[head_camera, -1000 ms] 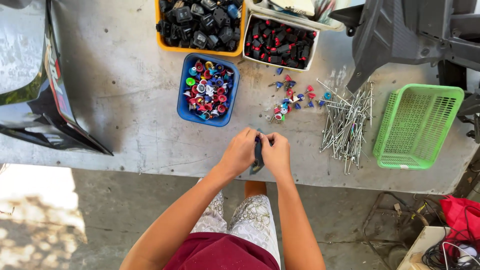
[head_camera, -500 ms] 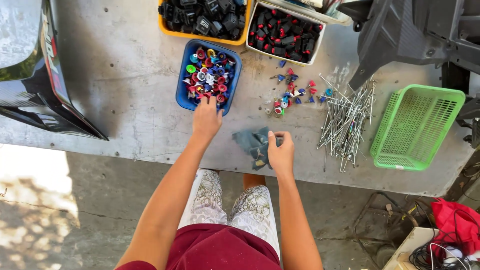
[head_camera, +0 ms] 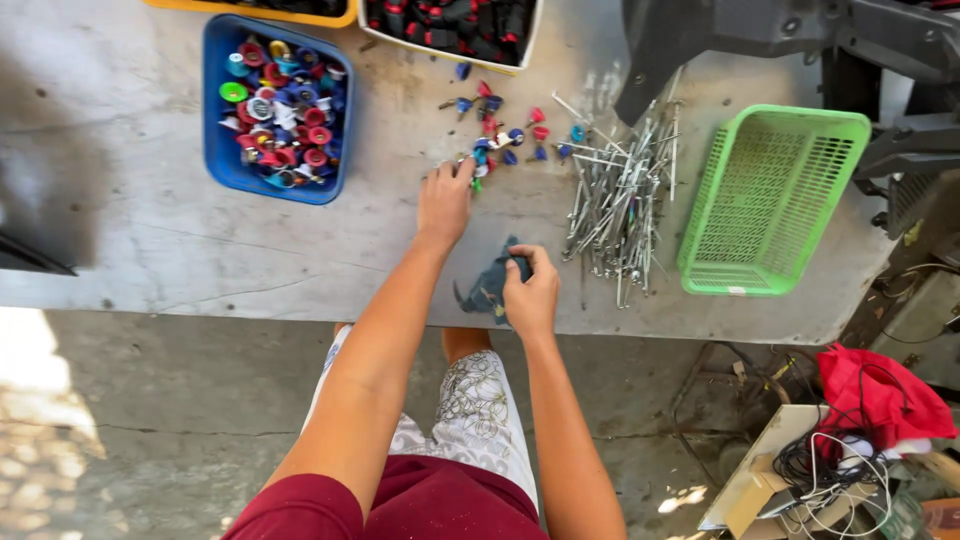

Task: The person stands at a table and uses a dark cloth to wipe small, colorful plastic fasteners and metal pins. They pick up the items from the table surface, rub them with the cloth, and place them back down or into nearby containers.

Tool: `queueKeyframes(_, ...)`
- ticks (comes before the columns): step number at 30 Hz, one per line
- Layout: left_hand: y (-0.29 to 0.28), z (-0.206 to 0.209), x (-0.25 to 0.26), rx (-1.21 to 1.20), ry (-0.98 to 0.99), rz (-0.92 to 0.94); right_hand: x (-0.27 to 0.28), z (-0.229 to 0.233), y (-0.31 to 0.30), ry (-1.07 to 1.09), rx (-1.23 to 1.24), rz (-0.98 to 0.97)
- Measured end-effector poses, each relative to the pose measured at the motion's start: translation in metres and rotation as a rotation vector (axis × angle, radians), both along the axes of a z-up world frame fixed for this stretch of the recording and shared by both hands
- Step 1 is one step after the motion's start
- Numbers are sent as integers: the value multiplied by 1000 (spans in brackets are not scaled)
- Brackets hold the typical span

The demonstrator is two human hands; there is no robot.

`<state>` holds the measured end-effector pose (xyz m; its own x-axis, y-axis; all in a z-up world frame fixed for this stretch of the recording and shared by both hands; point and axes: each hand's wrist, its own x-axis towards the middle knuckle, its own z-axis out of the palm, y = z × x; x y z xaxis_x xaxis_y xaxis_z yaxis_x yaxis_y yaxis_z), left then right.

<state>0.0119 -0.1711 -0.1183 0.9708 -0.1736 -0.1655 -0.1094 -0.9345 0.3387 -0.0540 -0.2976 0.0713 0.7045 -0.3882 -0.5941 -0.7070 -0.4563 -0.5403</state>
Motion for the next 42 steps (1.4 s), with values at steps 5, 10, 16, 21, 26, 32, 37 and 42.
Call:
queueKeyframes(5, -6, 18, 4, -134, -1, 135, 13, 4, -18, -63, 97, 28)
queueKeyframes(10, -1, 86, 7, -586, 50, 520, 33, 1, -29, -172, 143, 88)
queueKeyframes(16, -8, 145, -24, -1222, 554, 779, 45, 6, -13, -436, 183, 159)
queueKeyframes(21, -12, 172, -20, -1242, 444, 1009, 45, 15, 9, -637, 90, 262)
queueKeyframes(26, -12, 173, -16, -1227, 423, 1039, 49, 11, 13, -615, 137, 207)
queueKeyframes(32, -1, 171, -17, -1186, 434, 1031, 45, 25, 34, -607, 102, 157)
queueKeyframes(37, 15, 178, -13, -1166, 493, 996, 47, 21, 55, -559, 75, 61)
queueKeyframes(42, 37, 192, 1, -1144, 537, 1034, 47, 27, 84, -511, 75, -10)
